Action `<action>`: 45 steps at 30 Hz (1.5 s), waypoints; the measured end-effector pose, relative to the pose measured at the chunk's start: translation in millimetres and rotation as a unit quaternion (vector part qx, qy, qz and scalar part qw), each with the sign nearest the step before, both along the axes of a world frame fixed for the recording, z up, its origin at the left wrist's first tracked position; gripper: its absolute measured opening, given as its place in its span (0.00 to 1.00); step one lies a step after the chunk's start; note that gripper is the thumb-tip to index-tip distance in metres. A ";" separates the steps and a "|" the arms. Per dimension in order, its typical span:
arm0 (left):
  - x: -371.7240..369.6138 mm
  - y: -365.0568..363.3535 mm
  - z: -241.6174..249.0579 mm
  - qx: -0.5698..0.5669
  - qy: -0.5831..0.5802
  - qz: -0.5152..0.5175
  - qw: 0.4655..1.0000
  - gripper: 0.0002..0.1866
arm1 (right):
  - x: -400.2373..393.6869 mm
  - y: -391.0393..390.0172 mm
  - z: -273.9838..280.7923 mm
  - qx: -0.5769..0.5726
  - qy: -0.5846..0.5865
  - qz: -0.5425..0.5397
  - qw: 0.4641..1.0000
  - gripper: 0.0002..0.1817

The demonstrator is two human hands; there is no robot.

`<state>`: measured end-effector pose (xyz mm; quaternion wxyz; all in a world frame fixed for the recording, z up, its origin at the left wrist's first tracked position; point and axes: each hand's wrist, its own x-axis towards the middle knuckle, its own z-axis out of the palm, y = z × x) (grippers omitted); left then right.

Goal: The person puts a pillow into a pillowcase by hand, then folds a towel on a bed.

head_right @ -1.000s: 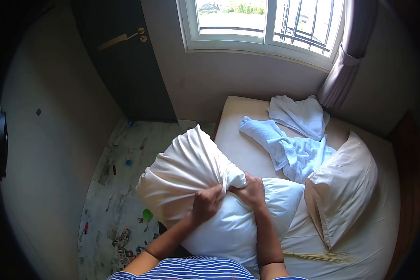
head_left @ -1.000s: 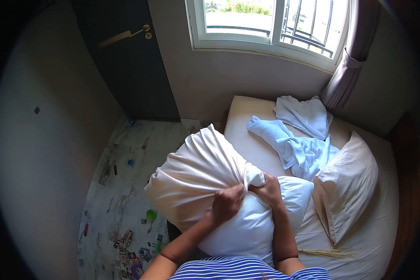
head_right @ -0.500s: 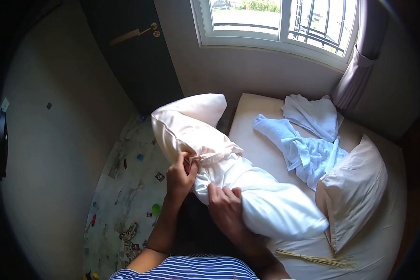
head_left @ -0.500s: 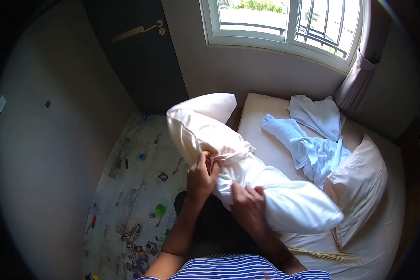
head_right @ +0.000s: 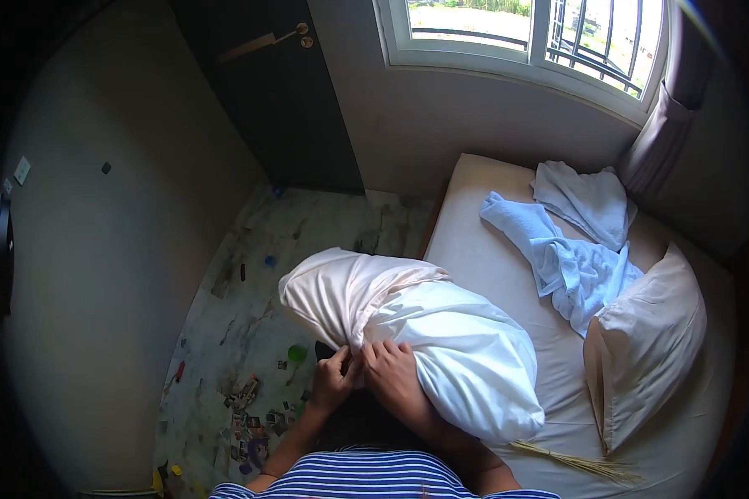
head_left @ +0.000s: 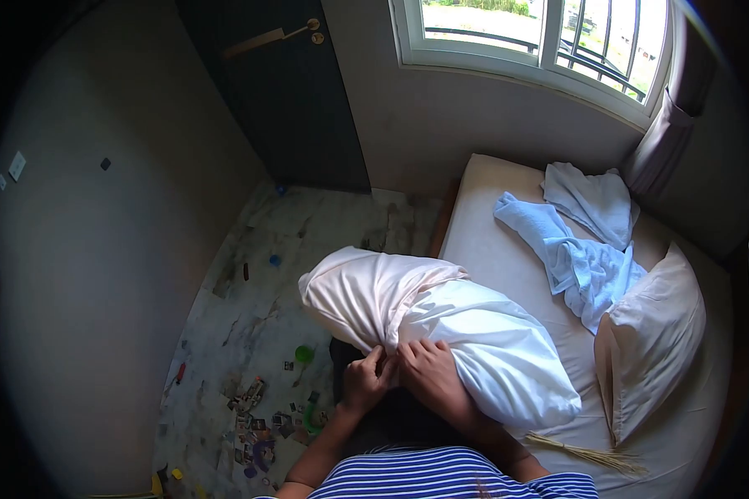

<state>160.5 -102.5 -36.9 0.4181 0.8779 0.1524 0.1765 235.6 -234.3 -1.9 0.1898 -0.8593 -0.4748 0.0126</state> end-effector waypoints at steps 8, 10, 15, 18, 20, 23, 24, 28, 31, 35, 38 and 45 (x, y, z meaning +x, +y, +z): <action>19.7 13.0 3.2 0.156 0.088 0.052 0.982 0.14 | -18.0 -97.0 76.5 -0.079 -0.001 -0.114 0.990 0.36; 26.4 1.9 4.7 0.164 0.058 -0.027 0.984 0.12 | -20.1 -98.0 64.7 -0.128 0.065 -0.133 0.981 0.33; 7.8 -45.4 -20.6 0.081 0.054 -0.428 0.899 0.15 | -34.1 -95.7 -7.1 -0.209 0.094 -0.073 0.971 0.21; 4.4 -33.2 -1.0 0.094 0.175 -0.458 0.866 0.19 | -31.1 -112.3 -12.8 -0.122 0.153 -0.024 0.980 0.18; 13.2 -23.4 8.1 0.067 0.223 -0.361 0.903 0.25 | -27.6 -120.2 9.4 -0.086 0.204 -0.033 0.975 0.20; 40.1 -24.6 22.6 0.080 0.195 -0.195 0.958 0.28 | -16.5 -131.7 19.8 0.005 0.210 -0.069 0.975 0.22; 55.9 -28.6 26.7 0.112 0.202 -0.165 0.959 0.28 | -14.4 -131.1 19.0 0.054 0.215 -0.091 0.971 0.20; 112.6 -46.4 -13.1 0.229 0.185 -0.127 0.947 0.23 | -12.6 -123.8 8.5 0.034 0.270 -0.110 0.956 0.18; 123.0 -54.5 -37.3 0.187 0.154 -0.195 0.950 0.17 | -22.0 -125.9 -10.1 0.041 0.307 -0.063 0.949 0.18; 76.7 -55.1 -33.1 0.079 -0.047 -0.322 0.942 0.08 | -17.0 -154.3 -17.9 0.230 0.349 -0.168 0.893 0.09; 45.4 -47.0 -41.1 0.045 -0.035 -0.372 0.926 0.09 | 44.4 -182.4 -52.5 0.321 0.150 -0.365 0.861 0.09; 29.1 -36.3 -39.5 0.013 -0.056 -0.361 0.931 0.11 | 185.2 -156.0 -167.7 0.022 0.279 -0.298 0.913 0.24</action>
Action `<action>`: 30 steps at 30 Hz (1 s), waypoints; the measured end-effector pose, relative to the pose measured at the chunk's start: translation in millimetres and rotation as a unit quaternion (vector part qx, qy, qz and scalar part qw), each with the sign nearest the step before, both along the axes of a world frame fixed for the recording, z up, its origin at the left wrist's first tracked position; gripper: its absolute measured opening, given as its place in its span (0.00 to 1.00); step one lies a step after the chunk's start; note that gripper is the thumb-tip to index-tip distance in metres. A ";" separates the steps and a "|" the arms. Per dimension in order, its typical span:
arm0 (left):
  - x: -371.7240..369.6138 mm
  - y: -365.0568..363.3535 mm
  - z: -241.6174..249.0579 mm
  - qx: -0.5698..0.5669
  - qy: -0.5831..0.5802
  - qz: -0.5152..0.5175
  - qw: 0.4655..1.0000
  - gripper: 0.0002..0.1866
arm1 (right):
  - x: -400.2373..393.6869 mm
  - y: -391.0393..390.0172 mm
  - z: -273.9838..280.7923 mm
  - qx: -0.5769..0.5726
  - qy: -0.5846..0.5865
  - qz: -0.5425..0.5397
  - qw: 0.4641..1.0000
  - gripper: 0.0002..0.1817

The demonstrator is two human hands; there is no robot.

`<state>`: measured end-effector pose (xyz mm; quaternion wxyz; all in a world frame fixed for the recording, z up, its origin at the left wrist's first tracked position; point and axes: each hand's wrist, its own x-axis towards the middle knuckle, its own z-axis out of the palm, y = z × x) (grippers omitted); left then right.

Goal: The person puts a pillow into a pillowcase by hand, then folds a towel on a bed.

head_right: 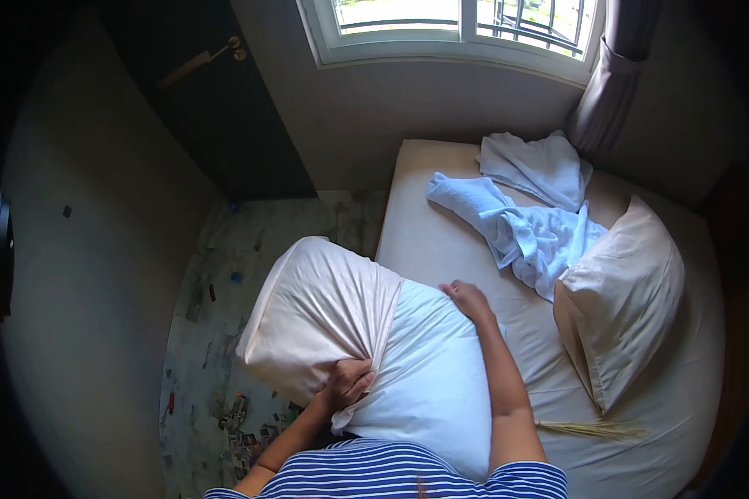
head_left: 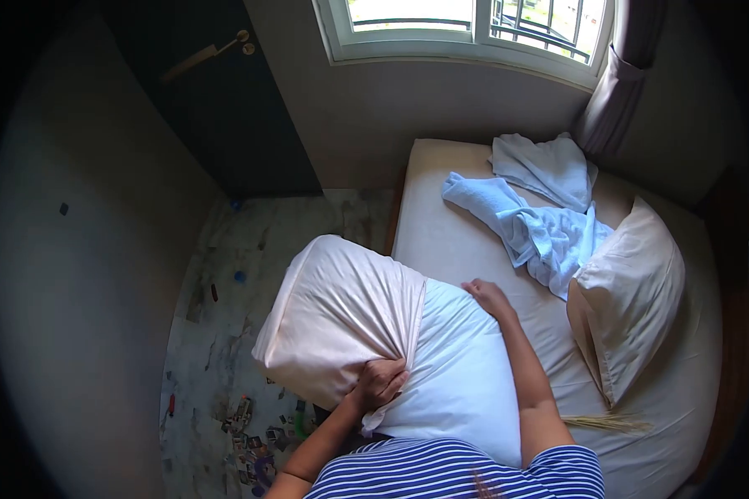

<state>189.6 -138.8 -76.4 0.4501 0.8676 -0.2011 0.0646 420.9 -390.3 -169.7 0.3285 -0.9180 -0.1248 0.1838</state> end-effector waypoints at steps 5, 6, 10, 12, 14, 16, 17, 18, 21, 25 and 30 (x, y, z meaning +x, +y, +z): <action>-11.3 4.2 1.7 -0.049 0.055 0.086 0.994 0.12 | -2.7 6.2 -2.8 0.156 0.239 0.038 0.958 0.32; -12.5 3.1 5.3 -0.052 0.084 0.097 0.990 0.11 | -9.7 6.4 16.7 0.195 0.206 0.055 0.957 0.31; 23.7 -4.9 48.3 -0.005 0.058 0.216 0.975 0.11 | -38.4 24.1 117.6 0.270 0.070 0.059 0.959 0.29; 49.2 5.1 58.1 -0.030 0.133 0.273 0.952 0.16 | -38.7 33.9 133.5 0.233 -0.016 0.054 0.971 0.30; 72.4 15.2 74.4 0.025 0.120 0.309 0.943 0.22 | -43.2 48.3 151.4 0.228 -0.065 0.062 0.969 0.34; 92.0 20.4 83.1 0.066 0.061 0.343 0.935 0.25 | -46.9 60.6 166.2 0.185 -0.104 0.081 0.974 0.35; 100.9 23.1 78.7 0.097 0.043 0.357 0.928 0.23 | -51.5 67.1 170.8 0.180 -0.138 0.085 0.970 0.36; 108.1 24.9 75.2 0.127 0.027 0.371 0.919 0.22 | -55.9 72.4 176.5 0.159 -0.154 0.092 0.971 0.35; 110.9 18.7 67.9 0.075 0.067 0.348 0.932 0.14 | -61.6 81.2 179.4 0.117 -0.188 0.095 0.970 0.31; 88.6 -33.6 80.8 -0.038 -0.008 0.268 0.963 0.09 | -57.2 76.6 167.6 0.238 -0.138 0.042 0.960 0.24; 69.0 -49.0 135.8 -0.102 -0.072 0.233 0.964 0.05 | -80.9 67.4 228.0 0.149 -0.377 0.036 0.913 0.22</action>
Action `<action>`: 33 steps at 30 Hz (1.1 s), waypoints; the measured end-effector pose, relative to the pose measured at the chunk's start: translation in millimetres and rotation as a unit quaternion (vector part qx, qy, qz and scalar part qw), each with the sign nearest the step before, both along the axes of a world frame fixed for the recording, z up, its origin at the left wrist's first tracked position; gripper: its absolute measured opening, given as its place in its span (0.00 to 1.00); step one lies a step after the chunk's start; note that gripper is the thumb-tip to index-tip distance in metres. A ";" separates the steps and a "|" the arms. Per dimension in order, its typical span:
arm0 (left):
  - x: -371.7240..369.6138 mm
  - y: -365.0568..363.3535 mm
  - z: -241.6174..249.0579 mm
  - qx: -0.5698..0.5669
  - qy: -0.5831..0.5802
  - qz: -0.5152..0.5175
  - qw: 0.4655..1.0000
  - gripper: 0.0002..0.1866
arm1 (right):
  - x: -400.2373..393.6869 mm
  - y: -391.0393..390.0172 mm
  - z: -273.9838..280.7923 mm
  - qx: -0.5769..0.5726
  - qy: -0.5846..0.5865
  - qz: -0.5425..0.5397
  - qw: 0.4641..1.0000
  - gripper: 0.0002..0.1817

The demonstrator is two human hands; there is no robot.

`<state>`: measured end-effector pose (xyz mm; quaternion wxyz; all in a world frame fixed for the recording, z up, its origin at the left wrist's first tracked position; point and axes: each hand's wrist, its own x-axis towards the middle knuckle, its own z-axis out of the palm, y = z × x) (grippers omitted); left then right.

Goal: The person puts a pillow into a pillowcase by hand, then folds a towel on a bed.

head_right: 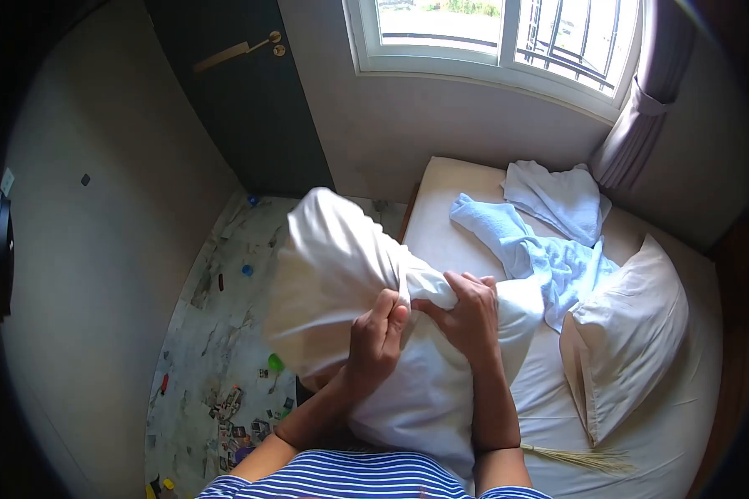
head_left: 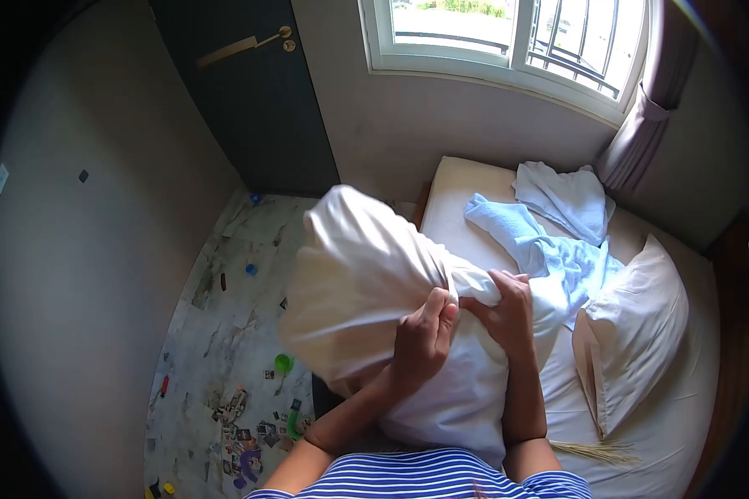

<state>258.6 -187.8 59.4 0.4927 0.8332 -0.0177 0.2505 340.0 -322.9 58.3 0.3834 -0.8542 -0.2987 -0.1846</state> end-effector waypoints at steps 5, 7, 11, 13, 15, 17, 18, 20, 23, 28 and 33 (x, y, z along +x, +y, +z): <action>-25.6 23.1 11.3 -0.062 -0.008 -0.057 0.996 0.08 | -44.8 8.3 48.8 -0.073 -0.144 -0.048 0.986 0.16; -27.1 41.6 3.9 -0.097 0.037 -0.046 0.993 0.10 | -55.7 19.4 39.6 -0.116 -0.165 -0.022 0.979 0.10; -16.6 71.1 -21.8 -0.044 0.003 0.065 0.997 0.13 | -74.2 58.4 -17.3 -0.188 -0.102 0.028 0.976 0.04; -10.2 87.7 -50.0 0.038 0.075 0.114 0.990 0.14 | -84.5 76.4 -48.4 -0.203 -0.079 0.040 0.975 0.05; -7.1 106.2 -89.7 0.101 0.093 0.180 0.974 0.17 | -92.9 92.9 -62.3 -0.204 -0.068 0.077 0.974 0.04; -19.1 119.9 -92.2 0.147 0.193 0.200 0.949 0.21 | -99.8 102.9 -65.1 -0.216 -0.055 0.117 0.968 0.03; -25.4 125.3 -92.4 0.168 0.243 0.205 0.933 0.23 | -102.8 106.3 -69.3 -0.216 -0.076 0.131 0.965 0.03; -35.9 127.6 -97.5 0.225 0.292 0.188 0.911 0.26 | -107.5 114.5 -86.7 -0.220 -0.122 0.156 0.955 0.02; -51.1 129.3 -123.1 0.272 0.365 0.191 0.870 0.22 | -127.5 118.8 -124.5 -0.234 -0.247 0.148 0.929 0.07; -73.7 131.7 -128.0 0.179 0.316 0.069 0.929 0.14 | -145.7 118.5 -94.3 -0.450 -0.069 0.220 0.863 0.21; -115.4 120.0 -99.1 0.085 0.306 -0.210 0.924 0.13 | -105.8 38.7 -14.1 -0.076 0.253 0.307 0.914 0.22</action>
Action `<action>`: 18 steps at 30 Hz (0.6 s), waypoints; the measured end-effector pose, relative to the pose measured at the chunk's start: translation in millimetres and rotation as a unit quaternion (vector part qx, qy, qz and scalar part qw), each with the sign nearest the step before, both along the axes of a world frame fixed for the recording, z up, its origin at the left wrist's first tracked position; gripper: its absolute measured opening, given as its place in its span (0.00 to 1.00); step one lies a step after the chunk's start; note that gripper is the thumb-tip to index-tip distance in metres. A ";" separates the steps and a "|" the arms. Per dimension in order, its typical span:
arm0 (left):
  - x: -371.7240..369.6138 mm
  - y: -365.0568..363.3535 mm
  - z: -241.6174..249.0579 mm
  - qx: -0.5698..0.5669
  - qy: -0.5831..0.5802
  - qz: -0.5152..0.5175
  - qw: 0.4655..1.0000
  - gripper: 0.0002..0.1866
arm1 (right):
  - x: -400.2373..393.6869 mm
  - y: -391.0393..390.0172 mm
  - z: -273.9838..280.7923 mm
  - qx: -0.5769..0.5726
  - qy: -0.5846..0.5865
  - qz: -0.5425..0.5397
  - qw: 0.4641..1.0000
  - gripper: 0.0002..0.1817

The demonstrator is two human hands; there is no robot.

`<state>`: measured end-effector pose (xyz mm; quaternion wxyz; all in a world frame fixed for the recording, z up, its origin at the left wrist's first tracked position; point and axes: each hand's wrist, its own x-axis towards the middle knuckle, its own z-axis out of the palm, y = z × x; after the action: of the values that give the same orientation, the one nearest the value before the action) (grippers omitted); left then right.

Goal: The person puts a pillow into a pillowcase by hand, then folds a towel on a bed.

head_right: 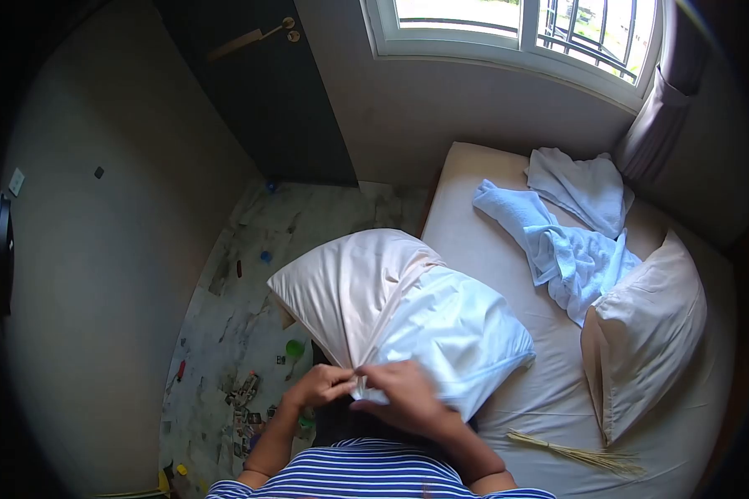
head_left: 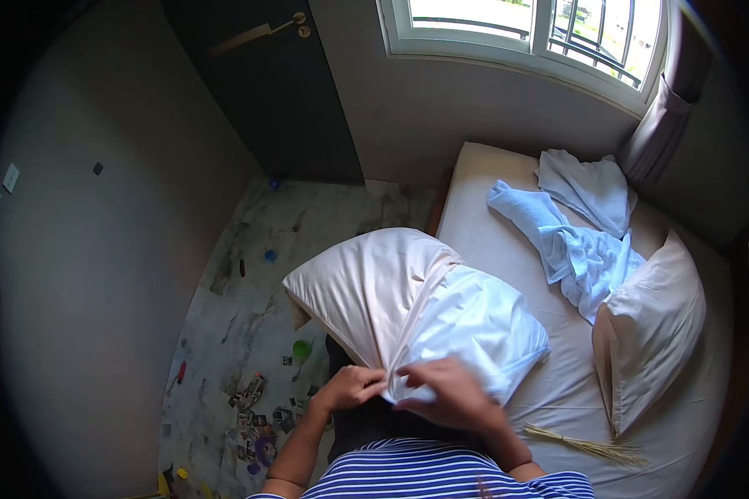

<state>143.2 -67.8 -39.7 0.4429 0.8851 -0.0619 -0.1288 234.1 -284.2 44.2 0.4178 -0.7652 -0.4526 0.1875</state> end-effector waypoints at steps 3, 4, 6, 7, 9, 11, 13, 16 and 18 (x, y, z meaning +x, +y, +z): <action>-9.4 -4.9 -4.5 0.069 0.025 -0.010 0.997 0.13 | 28.0 -45.6 14.2 0.014 -0.111 -0.156 0.981 0.23; -8.3 -7.5 -8.1 0.085 0.008 0.005 0.996 0.14 | 36.2 -52.0 8.0 -0.016 -0.180 -0.225 0.958 0.24; 0.3 -15.7 -12.8 0.110 -0.016 0.067 0.991 0.14 | 39.8 -52.9 -6.8 -0.139 -0.215 -0.251 0.933 0.27; 9.5 -18.0 -16.8 0.125 -0.011 0.115 0.985 0.14 | 39.1 -52.9 -21.6 -0.195 -0.199 -0.229 0.933 0.28; 32.2 -19.1 -23.3 0.181 -0.030 0.189 0.965 0.15 | 27.5 -41.0 -64.4 -0.140 -0.115 -0.150 0.972 0.30; 56.6 -15.9 -23.3 0.233 0.012 0.251 0.940 0.16 | 4.4 -18.7 -82.6 -0.093 -0.177 -0.126 0.972 0.32; 77.2 -8.4 -23.6 0.216 -0.013 0.298 0.930 0.16 | -21.6 -2.1 -101.0 -0.146 -0.208 -0.090 0.963 0.33; 108.3 -0.8 -43.6 0.237 -0.038 0.323 0.915 0.12 | -37.9 9.6 -111.4 -0.140 -0.247 -0.113 0.952 0.32; 123.8 -8.0 -49.6 0.183 -0.097 0.324 0.923 0.12 | -36.8 16.2 -112.6 -0.126 -0.273 -0.123 0.946 0.30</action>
<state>267.0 -75.8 -89.2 0.2824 0.9307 0.2101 0.0991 197.4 -268.0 -68.4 0.1981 -0.8832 -0.4243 -0.0262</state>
